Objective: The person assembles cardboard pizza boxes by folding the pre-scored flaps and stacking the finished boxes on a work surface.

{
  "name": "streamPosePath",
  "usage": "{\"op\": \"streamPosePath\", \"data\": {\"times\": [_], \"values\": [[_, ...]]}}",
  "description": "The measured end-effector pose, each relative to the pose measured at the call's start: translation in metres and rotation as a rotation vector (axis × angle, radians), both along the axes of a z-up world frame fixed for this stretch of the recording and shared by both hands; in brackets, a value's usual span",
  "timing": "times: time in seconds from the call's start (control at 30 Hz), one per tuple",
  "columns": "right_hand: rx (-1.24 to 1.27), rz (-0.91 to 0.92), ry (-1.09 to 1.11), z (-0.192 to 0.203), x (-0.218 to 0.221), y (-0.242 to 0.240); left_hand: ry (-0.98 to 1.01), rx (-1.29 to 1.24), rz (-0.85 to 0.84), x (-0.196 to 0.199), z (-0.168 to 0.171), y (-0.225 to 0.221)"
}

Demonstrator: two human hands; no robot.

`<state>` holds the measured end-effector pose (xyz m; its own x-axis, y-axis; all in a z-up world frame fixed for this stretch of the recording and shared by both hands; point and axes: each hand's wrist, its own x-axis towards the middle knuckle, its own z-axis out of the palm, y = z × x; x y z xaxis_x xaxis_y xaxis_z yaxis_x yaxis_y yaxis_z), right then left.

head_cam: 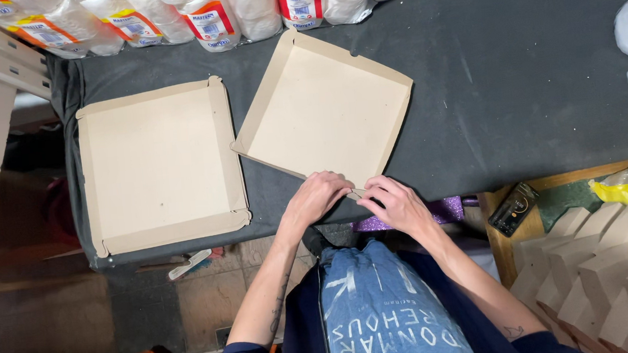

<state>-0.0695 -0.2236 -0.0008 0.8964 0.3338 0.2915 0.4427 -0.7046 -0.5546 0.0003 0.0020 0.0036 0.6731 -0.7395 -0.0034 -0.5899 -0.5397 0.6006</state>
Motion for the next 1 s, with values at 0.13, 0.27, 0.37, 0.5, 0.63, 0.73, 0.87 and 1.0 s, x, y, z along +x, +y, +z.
{"op": "streamPosePath", "data": {"times": [0.13,0.27,0.37,0.5,0.63,0.73,0.87,1.0], "values": [[0.034,-0.013,0.092,0.021,0.005,0.008,0.006,-0.007,0.016,0.0,0.008,0.003],[0.06,-0.006,0.254,0.03,0.004,-0.011,-0.025,0.08,0.052,0.004,0.015,0.025],[0.093,-0.042,0.324,0.034,0.01,-0.034,-0.135,0.262,0.199,0.01,-0.002,0.06],[0.06,-0.199,0.251,0.021,0.025,-0.065,-0.275,0.407,0.35,0.008,-0.029,0.091],[0.066,-0.334,0.156,-0.003,0.042,-0.068,-0.21,0.31,0.304,-0.018,-0.037,0.056],[0.043,-0.293,0.086,-0.003,0.046,-0.05,-0.009,0.104,0.164,-0.039,-0.057,0.014],[-0.077,-0.114,0.017,0.009,0.037,-0.032,0.081,-0.125,-0.006,-0.056,-0.007,-0.03],[-0.132,-0.006,0.087,-0.003,0.028,-0.045,-0.008,-0.041,-0.009,-0.048,-0.01,-0.022]]}}
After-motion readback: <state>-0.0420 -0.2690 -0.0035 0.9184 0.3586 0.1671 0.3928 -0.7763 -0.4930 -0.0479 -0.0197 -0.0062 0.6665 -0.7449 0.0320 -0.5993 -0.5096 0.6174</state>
